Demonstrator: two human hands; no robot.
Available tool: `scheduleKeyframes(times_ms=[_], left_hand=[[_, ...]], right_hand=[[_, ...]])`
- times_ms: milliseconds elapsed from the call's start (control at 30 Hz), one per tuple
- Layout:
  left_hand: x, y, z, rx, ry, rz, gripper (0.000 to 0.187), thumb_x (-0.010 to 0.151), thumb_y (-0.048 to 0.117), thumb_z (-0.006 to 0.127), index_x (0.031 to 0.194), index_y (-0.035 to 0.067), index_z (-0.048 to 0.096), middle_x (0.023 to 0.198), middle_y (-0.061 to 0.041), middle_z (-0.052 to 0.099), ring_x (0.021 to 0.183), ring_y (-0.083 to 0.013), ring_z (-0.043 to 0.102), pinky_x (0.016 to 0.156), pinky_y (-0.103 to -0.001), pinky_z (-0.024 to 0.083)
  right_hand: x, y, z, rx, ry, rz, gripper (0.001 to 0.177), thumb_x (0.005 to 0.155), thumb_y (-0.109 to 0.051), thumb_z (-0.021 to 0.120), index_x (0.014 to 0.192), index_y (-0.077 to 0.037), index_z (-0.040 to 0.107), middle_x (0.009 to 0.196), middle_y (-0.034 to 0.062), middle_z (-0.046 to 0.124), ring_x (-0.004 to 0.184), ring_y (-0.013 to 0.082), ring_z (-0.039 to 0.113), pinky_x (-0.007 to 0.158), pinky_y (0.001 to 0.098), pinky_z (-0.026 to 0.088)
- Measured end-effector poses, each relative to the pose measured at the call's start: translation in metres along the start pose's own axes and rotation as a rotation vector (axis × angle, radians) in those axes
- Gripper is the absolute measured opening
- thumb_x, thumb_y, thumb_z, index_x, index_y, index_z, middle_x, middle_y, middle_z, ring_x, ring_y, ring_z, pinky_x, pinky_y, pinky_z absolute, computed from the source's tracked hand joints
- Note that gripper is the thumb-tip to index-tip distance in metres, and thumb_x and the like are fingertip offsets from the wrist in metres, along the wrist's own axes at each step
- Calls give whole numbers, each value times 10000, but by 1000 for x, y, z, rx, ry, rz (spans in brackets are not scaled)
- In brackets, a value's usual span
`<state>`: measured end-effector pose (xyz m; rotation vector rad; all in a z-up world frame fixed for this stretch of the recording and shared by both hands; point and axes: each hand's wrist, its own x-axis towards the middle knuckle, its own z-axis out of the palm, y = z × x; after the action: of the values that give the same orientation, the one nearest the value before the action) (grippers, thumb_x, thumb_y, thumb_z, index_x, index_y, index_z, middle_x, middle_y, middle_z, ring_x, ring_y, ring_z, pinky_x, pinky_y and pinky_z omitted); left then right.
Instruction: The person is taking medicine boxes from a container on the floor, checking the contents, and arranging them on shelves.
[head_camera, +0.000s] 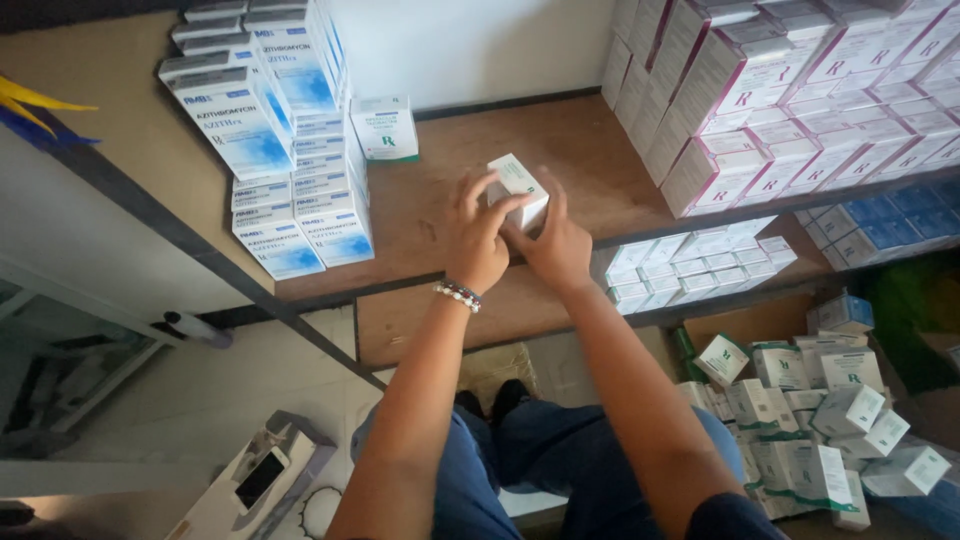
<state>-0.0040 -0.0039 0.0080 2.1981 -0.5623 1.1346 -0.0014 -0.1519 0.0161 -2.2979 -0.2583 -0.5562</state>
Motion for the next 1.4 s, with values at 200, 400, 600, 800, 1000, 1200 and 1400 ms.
scheduleKeyframes(times_ms=[200, 400, 600, 800, 1000, 1200, 1400], left_hand=[[12, 4, -6, -27, 39, 47, 636, 722, -84, 616, 1243, 277, 668, 1578, -209, 366, 1438, -521, 322, 1187, -619, 313], [0, -13, 6, -182, -141, -94, 763, 756, -142, 538, 1423, 226, 504, 1559, -65, 519, 1477, -361, 487, 1219, -459, 434], [0, 2, 3, -133, -100, -231, 779, 752, -169, 535, 1462, 149, 487, 1536, -139, 515, 1273, -397, 552, 1008, -438, 521], [-23, -35, 36, -109, -46, -357, 670, 802, -49, 623, 1445, 39, 456, 1373, -209, 544, 1254, -439, 549, 1015, -496, 497], [-26, -47, 43, -65, -120, -485, 544, 823, 23, 614, 1362, 35, 543, 1227, -183, 637, 1120, -377, 632, 922, -489, 534], [-23, -50, 44, -168, -93, -661, 479, 858, 22, 562, 1332, 61, 618, 1119, -177, 696, 1057, -371, 670, 931, -481, 539], [-23, -57, 40, -55, 161, -532, 525, 769, -27, 575, 1294, -18, 550, 1270, -246, 599, 1211, -450, 537, 1052, -511, 428]], right_hand=[[-6, 7, 2, 109, 78, -110, 566, 886, -317, 801, 1383, -242, 540, 1292, 113, 715, 869, 276, 758, 755, 400, 609], [-2, 13, -5, 158, 49, -146, 574, 910, -193, 797, 1415, -148, 528, 1222, 177, 682, 1092, 368, 675, 838, 436, 557], [5, 8, -15, 233, 103, -309, 747, 937, -87, 745, 1583, -115, 371, 1349, 289, 617, 1209, 457, 613, 918, 456, 550], [5, 30, 5, 81, 58, -136, 650, 1022, -126, 659, 1598, -124, 359, 1097, 290, 695, 966, 445, 697, 769, 505, 563], [4, 38, 10, 5, 81, -166, 600, 1019, -141, 633, 1568, -88, 398, 1016, 295, 695, 855, 482, 682, 701, 544, 529], [10, 50, 23, -62, 115, -183, 188, 1053, -225, 664, 1141, -60, 645, 951, 253, 714, 871, 447, 701, 727, 526, 543], [17, 23, 41, -47, 7, -172, 304, 1010, -185, 619, 1265, -25, 662, 921, 271, 701, 815, 457, 684, 704, 538, 542]])
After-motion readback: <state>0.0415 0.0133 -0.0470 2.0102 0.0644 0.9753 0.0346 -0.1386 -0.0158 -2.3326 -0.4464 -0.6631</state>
